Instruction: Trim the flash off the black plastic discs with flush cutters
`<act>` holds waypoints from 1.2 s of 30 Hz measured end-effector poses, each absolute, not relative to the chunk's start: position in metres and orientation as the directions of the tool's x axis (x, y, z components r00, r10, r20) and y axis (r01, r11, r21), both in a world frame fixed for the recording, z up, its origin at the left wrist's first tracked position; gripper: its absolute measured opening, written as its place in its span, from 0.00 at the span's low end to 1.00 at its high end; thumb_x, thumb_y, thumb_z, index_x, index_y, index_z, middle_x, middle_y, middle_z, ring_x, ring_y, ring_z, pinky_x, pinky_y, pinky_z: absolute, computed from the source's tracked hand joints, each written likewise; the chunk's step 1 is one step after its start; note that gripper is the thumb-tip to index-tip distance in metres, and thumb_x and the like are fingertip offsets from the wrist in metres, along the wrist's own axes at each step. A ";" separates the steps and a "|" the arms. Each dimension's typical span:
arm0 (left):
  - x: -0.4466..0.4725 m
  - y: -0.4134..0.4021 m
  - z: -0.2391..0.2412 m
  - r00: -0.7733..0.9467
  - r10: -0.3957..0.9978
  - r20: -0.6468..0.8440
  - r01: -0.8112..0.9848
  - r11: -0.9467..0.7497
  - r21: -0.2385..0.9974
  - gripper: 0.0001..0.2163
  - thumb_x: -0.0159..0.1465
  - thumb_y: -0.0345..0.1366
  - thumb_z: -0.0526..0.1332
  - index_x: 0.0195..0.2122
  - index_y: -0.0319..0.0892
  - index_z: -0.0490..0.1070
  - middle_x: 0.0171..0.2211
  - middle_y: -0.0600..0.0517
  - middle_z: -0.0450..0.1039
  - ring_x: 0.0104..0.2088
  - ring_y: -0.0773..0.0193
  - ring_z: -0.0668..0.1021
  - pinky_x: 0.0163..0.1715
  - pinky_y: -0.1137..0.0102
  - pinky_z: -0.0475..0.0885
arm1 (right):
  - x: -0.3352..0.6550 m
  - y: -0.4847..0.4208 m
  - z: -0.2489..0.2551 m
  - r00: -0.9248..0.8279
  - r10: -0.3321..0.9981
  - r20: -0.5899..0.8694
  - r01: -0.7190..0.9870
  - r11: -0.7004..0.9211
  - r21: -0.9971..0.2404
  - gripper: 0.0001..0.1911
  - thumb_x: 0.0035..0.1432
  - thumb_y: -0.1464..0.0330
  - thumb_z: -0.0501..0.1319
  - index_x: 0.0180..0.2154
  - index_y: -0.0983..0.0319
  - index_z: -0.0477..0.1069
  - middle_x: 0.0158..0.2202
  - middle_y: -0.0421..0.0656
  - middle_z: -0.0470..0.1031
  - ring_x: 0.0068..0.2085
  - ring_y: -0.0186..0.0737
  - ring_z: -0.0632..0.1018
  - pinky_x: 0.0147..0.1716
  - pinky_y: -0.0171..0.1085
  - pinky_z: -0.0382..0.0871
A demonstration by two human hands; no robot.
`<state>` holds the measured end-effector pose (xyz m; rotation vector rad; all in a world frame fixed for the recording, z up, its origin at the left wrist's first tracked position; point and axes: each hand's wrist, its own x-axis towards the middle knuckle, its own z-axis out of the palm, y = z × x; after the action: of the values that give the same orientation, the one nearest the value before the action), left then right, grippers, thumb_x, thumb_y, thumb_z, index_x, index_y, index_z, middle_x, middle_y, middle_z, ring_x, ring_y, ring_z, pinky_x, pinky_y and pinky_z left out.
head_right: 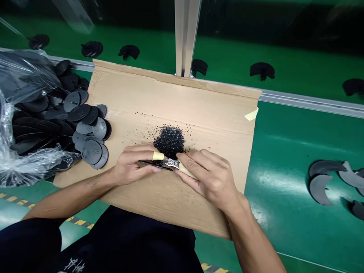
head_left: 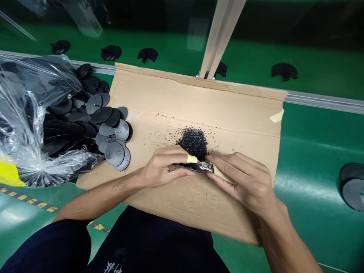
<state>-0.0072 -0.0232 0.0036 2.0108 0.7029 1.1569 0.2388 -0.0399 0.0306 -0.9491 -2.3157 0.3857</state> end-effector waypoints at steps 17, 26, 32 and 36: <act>-0.012 -0.021 0.004 0.570 0.626 0.533 0.446 -0.780 0.439 0.08 0.68 0.35 0.64 0.46 0.41 0.76 0.35 0.49 0.80 0.37 0.62 0.76 0.39 0.65 0.69 | 0.240 -0.035 0.030 -0.553 0.748 0.367 0.629 0.663 -0.405 0.12 0.64 0.67 0.65 0.49 0.63 0.75 0.39 0.48 0.81 0.38 0.44 0.81 0.35 0.42 0.78; -0.008 -0.029 0.012 0.332 0.809 0.485 0.202 -0.563 0.801 0.09 0.65 0.35 0.68 0.44 0.39 0.73 0.35 0.50 0.81 0.33 0.68 0.81 0.34 0.73 0.77 | 0.224 -0.043 0.033 -0.382 0.838 0.391 0.400 0.531 -0.748 0.16 0.61 0.69 0.68 0.50 0.60 0.73 0.44 0.49 0.82 0.43 0.44 0.82 0.40 0.43 0.80; -0.006 -0.029 0.003 0.461 0.677 0.574 0.252 -0.719 0.648 0.06 0.69 0.31 0.63 0.45 0.39 0.74 0.40 0.46 0.81 0.41 0.63 0.83 0.40 0.69 0.81 | 0.217 -0.053 0.025 -0.433 0.702 0.565 0.451 0.712 -0.538 0.15 0.62 0.75 0.63 0.50 0.60 0.74 0.38 0.47 0.82 0.37 0.42 0.81 0.33 0.41 0.75; -0.007 -0.026 0.000 0.582 0.610 0.538 0.389 -0.790 0.474 0.09 0.70 0.29 0.58 0.48 0.40 0.74 0.41 0.45 0.80 0.39 0.61 0.81 0.38 0.65 0.79 | 0.218 -0.056 0.027 -0.470 0.671 0.573 0.411 0.741 -0.531 0.17 0.61 0.77 0.62 0.51 0.60 0.74 0.40 0.47 0.83 0.36 0.42 0.81 0.31 0.41 0.74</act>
<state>-0.0073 -0.0256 0.0001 2.5104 0.8167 1.0238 0.2183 -0.0562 0.0273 -0.8117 -2.1281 0.4094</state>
